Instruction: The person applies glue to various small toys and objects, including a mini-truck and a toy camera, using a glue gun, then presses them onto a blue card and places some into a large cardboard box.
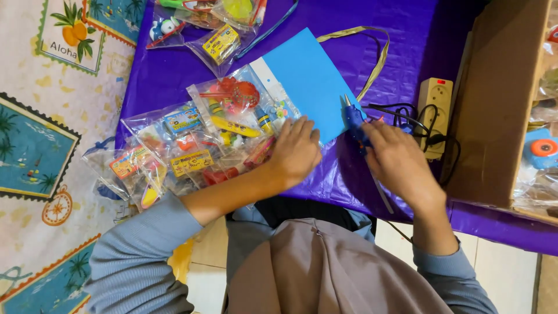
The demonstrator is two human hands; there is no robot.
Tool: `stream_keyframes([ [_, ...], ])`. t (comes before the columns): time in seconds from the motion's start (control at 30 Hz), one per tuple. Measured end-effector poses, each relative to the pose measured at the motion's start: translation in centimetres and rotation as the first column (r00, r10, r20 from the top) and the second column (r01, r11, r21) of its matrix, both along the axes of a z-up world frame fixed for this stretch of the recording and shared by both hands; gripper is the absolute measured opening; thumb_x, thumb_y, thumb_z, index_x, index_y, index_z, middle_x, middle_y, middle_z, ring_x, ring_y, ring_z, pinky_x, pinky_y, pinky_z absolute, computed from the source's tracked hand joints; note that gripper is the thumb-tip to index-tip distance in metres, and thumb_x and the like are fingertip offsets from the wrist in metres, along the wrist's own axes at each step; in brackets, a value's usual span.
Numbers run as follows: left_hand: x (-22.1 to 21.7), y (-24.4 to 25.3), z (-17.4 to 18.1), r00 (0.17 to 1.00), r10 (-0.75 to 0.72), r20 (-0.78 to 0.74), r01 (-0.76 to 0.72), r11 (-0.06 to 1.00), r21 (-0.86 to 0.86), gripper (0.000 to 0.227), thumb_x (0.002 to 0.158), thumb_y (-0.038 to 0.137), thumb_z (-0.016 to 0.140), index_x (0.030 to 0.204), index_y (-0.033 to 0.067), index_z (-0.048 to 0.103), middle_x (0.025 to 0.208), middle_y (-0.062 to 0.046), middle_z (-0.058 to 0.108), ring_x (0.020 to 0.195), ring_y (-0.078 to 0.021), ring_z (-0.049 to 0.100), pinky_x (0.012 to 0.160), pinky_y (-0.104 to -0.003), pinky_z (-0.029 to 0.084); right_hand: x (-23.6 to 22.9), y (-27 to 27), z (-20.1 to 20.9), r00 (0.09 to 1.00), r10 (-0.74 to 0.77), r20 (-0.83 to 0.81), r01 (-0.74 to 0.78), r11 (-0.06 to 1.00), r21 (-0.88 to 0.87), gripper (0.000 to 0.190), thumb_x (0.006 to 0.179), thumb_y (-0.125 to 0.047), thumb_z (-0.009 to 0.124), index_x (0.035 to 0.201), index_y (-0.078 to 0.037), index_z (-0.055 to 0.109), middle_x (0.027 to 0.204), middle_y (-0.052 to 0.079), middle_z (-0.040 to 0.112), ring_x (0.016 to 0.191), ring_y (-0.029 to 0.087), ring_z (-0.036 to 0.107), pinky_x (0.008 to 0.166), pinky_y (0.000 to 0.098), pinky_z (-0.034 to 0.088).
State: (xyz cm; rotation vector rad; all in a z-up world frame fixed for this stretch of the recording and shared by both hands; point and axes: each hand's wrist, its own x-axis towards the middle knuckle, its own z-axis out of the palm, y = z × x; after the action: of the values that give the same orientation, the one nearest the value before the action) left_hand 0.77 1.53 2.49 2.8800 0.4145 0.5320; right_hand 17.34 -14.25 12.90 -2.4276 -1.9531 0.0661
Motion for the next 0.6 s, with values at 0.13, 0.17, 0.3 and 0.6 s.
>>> stream_keyframes([
  [0.13, 1.0, 2.6, -2.1, 0.997, 0.045, 0.068, -0.053, 0.991, 0.121, 0.029, 0.081, 0.015, 0.059, 0.099, -0.0043, 0.071, 0.101, -0.021, 0.064, 0.117, -0.0431, 0.059, 0.104, -0.058, 0.035, -2.4, 1.5, -3.2, 0.99, 0.137, 0.03, -0.139, 0.987, 0.081, 0.044, 0.086, -0.02, 0.064, 0.13, -0.017, 0.068, 0.121, 0.009, 0.066, 0.121, 0.032, 0.058, 0.094, 0.0452, 0.045],
  [0.17, 1.0, 2.9, -2.0, 0.997, 0.034, 0.065, -0.044, 0.987, 0.152, 0.029, 0.082, 0.017, 0.059, 0.097, -0.0043, 0.071, 0.099, -0.021, 0.064, 0.117, -0.0428, 0.059, 0.105, -0.059, 0.033, -2.9, 1.9, -4.5, 0.985, 0.157, 0.068, -0.163, 0.981, 0.106, 0.047, 0.085, -0.021, 0.063, 0.132, -0.019, 0.066, 0.124, 0.009, 0.062, 0.121, 0.032, 0.053, 0.097, 0.0465, 0.041],
  [0.3, 0.5, 3.6, -0.5, 0.983, 0.038, -0.181, -0.011, 0.989, 0.147, 0.036, 0.091, 0.022, 0.053, 0.105, -0.0038, 0.074, 0.106, -0.019, 0.068, 0.13, -0.0395, 0.053, 0.116, -0.061, 0.02, -3.9, 2.6, -7.5, 0.971, 0.162, 0.178, -0.194, 0.964, 0.181, 0.05, 0.08, -0.021, 0.064, 0.129, -0.022, 0.067, 0.127, 0.009, 0.054, 0.116, 0.031, 0.046, 0.103, 0.0484, 0.034],
  [0.6, 1.1, 3.7, 3.9, 0.81, 0.02, -0.587, -0.003, 1.0, 0.03, 0.046, 0.101, 0.032, 0.048, 0.125, -0.0019, 0.068, 0.135, -0.02, 0.061, 0.146, -0.0376, 0.037, 0.121, -0.065, -0.003, -5.5, 1.6, -11.0, 0.915, 0.061, 0.399, -0.184, 0.943, 0.276, 0.052, 0.089, -0.023, 0.06, 0.14, -0.022, 0.061, 0.13, 0.011, 0.053, 0.116, 0.029, 0.047, 0.104, 0.049, 0.034],
])
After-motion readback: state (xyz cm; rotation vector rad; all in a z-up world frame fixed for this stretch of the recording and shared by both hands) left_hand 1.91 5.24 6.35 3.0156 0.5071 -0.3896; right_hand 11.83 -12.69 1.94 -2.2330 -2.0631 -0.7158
